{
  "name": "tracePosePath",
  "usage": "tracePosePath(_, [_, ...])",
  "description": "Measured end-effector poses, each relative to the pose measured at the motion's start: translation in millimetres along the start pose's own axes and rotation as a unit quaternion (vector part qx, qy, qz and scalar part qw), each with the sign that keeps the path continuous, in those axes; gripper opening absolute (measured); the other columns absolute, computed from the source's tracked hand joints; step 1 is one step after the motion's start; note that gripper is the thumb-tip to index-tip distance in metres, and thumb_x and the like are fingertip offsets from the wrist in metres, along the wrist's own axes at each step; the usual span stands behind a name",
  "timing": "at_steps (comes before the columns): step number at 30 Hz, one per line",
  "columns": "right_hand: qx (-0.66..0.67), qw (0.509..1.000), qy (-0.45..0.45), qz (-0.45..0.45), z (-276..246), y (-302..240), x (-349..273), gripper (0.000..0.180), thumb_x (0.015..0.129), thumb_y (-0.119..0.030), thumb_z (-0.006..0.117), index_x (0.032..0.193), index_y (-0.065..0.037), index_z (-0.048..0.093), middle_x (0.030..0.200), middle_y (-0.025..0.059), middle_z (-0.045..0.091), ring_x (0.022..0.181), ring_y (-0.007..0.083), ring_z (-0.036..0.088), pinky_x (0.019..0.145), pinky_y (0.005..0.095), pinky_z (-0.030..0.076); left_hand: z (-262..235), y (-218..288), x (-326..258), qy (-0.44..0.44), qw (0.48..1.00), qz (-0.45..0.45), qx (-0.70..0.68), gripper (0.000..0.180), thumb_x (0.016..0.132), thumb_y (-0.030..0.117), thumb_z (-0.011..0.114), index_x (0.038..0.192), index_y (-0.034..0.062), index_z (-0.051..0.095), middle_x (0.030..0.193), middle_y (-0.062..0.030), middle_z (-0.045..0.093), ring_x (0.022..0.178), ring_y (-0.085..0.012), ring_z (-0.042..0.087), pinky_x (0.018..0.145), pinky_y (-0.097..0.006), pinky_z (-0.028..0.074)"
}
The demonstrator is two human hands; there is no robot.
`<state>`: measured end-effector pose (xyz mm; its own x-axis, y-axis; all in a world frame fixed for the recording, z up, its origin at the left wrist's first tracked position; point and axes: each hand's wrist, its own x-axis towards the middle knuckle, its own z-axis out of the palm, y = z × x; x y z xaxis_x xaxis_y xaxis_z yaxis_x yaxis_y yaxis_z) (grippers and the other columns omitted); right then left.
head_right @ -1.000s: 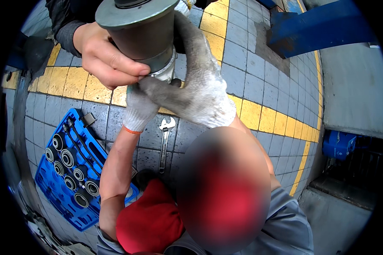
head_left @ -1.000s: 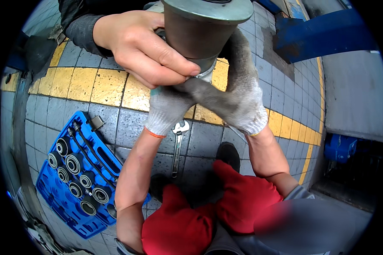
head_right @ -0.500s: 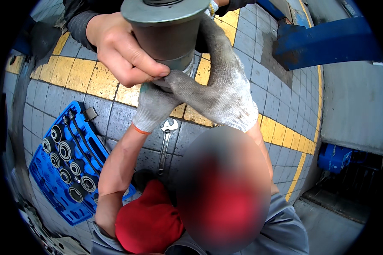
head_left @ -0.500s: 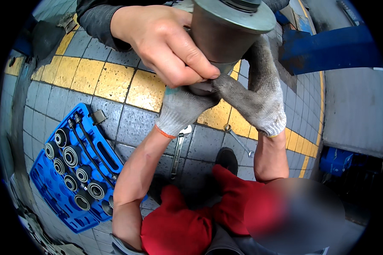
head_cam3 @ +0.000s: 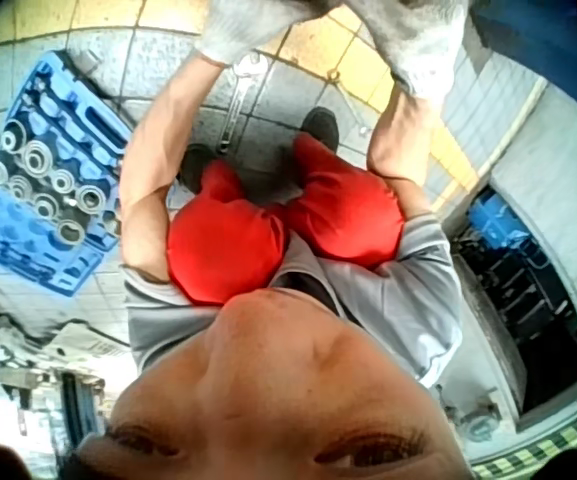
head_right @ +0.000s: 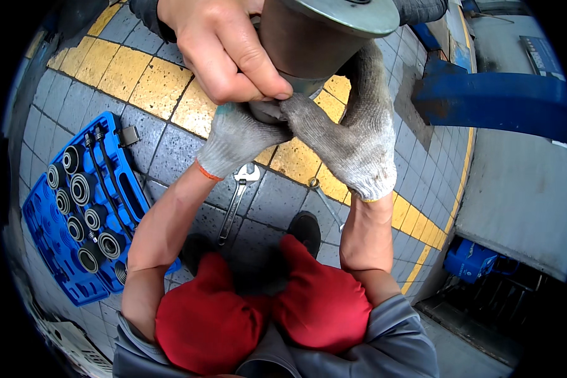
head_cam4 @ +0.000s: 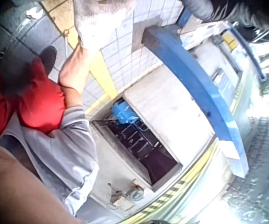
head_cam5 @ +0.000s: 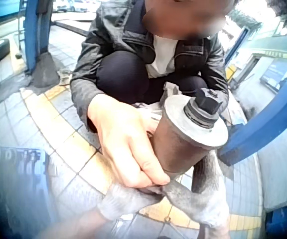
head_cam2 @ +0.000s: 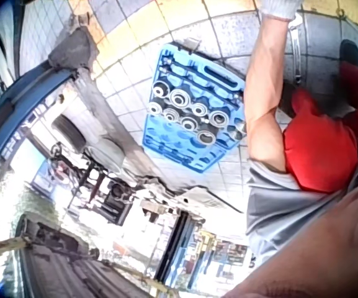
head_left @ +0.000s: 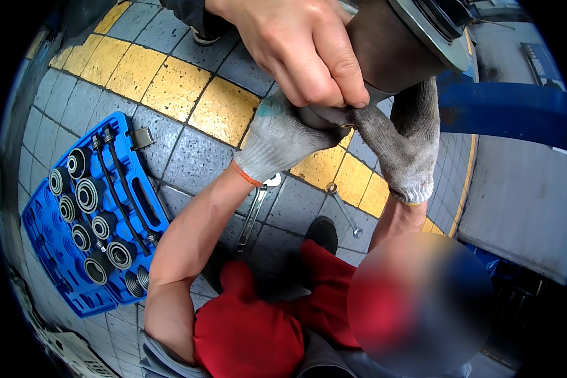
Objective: The person sits on the floor and assembles a cylindrical mechanical component with a flange. They use a wrench to tighten bolts on the assembly while another person holds the part steady.
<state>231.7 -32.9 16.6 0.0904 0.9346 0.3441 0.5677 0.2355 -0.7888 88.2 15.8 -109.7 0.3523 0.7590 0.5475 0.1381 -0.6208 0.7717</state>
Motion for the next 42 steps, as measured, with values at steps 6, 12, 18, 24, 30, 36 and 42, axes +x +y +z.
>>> tracePosePath(6, [0.018, 1.0, 0.012, -0.003, -0.5, 6.8, -4.8, 0.093, 0.078, -0.016, 0.091, 0.152, 0.003, 0.039, 0.139, 0.02, 0.058, 0.128, 0.0284, 0.058, 0.109, 0.041, 0.047, -0.6, 3.1, -1.7, -0.013, 0.999, -0.031, -0.016, 0.052, 0.083, 0.043, 0.083, 0.123, 0.0151, 0.066, 0.105, -0.0106, 0.071, 0.093, -0.0319, 0.07, 0.077, -0.043, 0.057])
tracePosePath(12, [0.209, 0.973, 0.045, 0.092, -11.8, 25.9, -26.7, 0.05, 0.103, -0.013, 0.064, 0.149, 0.0, 0.047, 0.137, 0.012, 0.061, 0.109, 0.0146, 0.059, 0.1, 0.0292, 0.05, -10.3, 17.9, 3.2, -0.051, 0.973, -0.204, -0.09, 0.057, 0.075, 0.037, 0.091, 0.117, 0.0054, 0.069, 0.11, -0.0085, 0.073, 0.097, -0.0212, 0.071, 0.084, -0.036, 0.058])
tracePosePath(18, [0.289, 0.927, -0.057, 0.233, 34.2, 108.4, -81.9, 0.048, 0.112, -0.031, 0.048, 0.147, 0.001, 0.05, 0.134, 0.0138, 0.063, 0.121, 0.018, 0.059, 0.107, 0.0327, 0.047, -4.6, 35.7, 16.1, -0.067, 0.956, -0.271, -0.095, 0.046, 0.079, 0.016, 0.09, 0.115, -0.0013, 0.069, 0.108, -0.0082, 0.073, 0.095, -0.0153, 0.07, 0.086, -0.031, 0.057])
tracePosePath(24, [0.478, 0.847, -0.103, 0.21, 66.5, 128.1, -84.6, 0.05, 0.108, -0.027, 0.057, 0.149, 0.0, 0.048, 0.142, 0.0145, 0.059, 0.131, 0.02, 0.056, 0.113, 0.0334, 0.044, -6.4, 37.7, 8.7, -0.009, 0.954, -0.28, -0.103, 0.046, 0.08, 0.013, 0.089, 0.117, -0.0019, 0.068, 0.111, -0.0103, 0.073, 0.097, -0.0169, 0.07, 0.086, -0.032, 0.058])
tracePosePath(30, [0.585, 0.771, -0.156, 0.198, 72.1, 138.4, -72.0, 0.053, 0.104, -0.026, 0.065, 0.148, -0.002, 0.05, 0.131, 0.01, 0.063, 0.117, 0.0167, 0.06, 0.097, 0.034, 0.053, -7.6, 36.5, 2.0, 0.022, 0.94, -0.325, -0.104, 0.059, 0.08, 0.007, 0.086, 0.132, 0.0001, 0.06, 0.122, -0.0135, 0.068, 0.106, -0.022, 0.068, 0.09, -0.037, 0.059])
tracePosePath(36, [0.557, 0.799, -0.176, 0.143, 83.1, 146.6, -58.1, 0.045, 0.1, -0.026, 0.069, 0.139, -0.004, 0.059, 0.117, 0.0067, 0.07, 0.102, 0.013, 0.064, 0.087, 0.0311, 0.054, -15.9, 41.6, 1.0, 0.027, 0.948, -0.315, -0.042, 0.06, 0.081, 0.009, 0.084, 0.134, 0.0022, 0.058, 0.125, -0.0112, 0.065, 0.111, -0.022, 0.064, 0.095, -0.038, 0.056])
tracePosePath(42, [0.441, 0.847, -0.262, 0.14, 86.1, 157.3, -46.7, 0.046, 0.102, -0.037, 0.064, 0.134, -0.004, 0.061, 0.112, 0.0078, 0.071, 0.096, 0.014, 0.066, 0.083, 0.0331, 0.056, -14.5, 42.4, -2.6, 0.047, 0.945, -0.307, -0.101, 0.059, 0.08, 0.012, 0.085, 0.133, 0.0047, 0.059, 0.124, -0.0085, 0.065, 0.111, -0.0197, 0.063, 0.096, -0.038, 0.055])
